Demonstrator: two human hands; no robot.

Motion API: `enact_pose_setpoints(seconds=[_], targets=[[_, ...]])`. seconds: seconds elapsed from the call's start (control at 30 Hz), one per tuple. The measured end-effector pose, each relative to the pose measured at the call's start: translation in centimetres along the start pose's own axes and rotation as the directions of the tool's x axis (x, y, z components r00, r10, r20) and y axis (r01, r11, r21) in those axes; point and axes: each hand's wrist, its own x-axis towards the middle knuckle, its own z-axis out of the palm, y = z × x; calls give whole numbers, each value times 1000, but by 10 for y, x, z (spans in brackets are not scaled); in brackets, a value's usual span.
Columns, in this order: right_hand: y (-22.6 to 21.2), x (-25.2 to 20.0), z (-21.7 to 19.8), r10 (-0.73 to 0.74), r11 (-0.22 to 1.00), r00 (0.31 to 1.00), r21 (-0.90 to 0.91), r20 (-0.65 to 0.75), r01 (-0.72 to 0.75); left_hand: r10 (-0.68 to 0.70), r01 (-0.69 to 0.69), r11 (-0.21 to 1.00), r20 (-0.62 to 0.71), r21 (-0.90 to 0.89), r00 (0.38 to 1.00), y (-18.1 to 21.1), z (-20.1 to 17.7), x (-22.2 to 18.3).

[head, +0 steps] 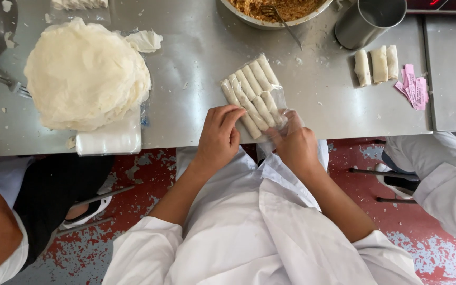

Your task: Rolling spring rolls by hand and placing them into plastic packaging sleeves on a production line.

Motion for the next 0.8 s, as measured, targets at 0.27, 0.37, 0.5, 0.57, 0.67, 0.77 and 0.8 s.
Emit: enact_pose_setpoints(seconds=[0.27, 0.37, 0.5, 0.57, 0.67, 0.77, 0.8], targets=[[-32, -2, -57, -157, 858, 903, 507, 400, -76, 15, -16, 1000, 59, 13, 998, -6, 4, -1], [-20, -1, -40, -241, 790, 882, 609, 406, -64, 51, -52, 999, 83, 5, 995, 1, 4, 5], [-8, 10, -27, -289, 784, 886, 620, 362, 2, 68, -67, 998, 103, -17, 992, 0, 17, 4], [2, 16, -18, -291, 784, 858, 620, 423, -40, 89, -101, 992, 141, 78, 986, -1, 26, 4], [-16, 6, -44, -261, 797, 862, 601, 434, -61, 143, -179, 971, 212, 160, 967, 11, 34, 13], [-8, -11, -53, -100, 933, 861, 347, 499, -92, 155, -216, 951, 265, 221, 952, 19, 30, 14], [2, -10, -65, -87, 934, 868, 344, 489, -100, 170, -228, 951, 266, 207, 949, 19, 30, 15]])
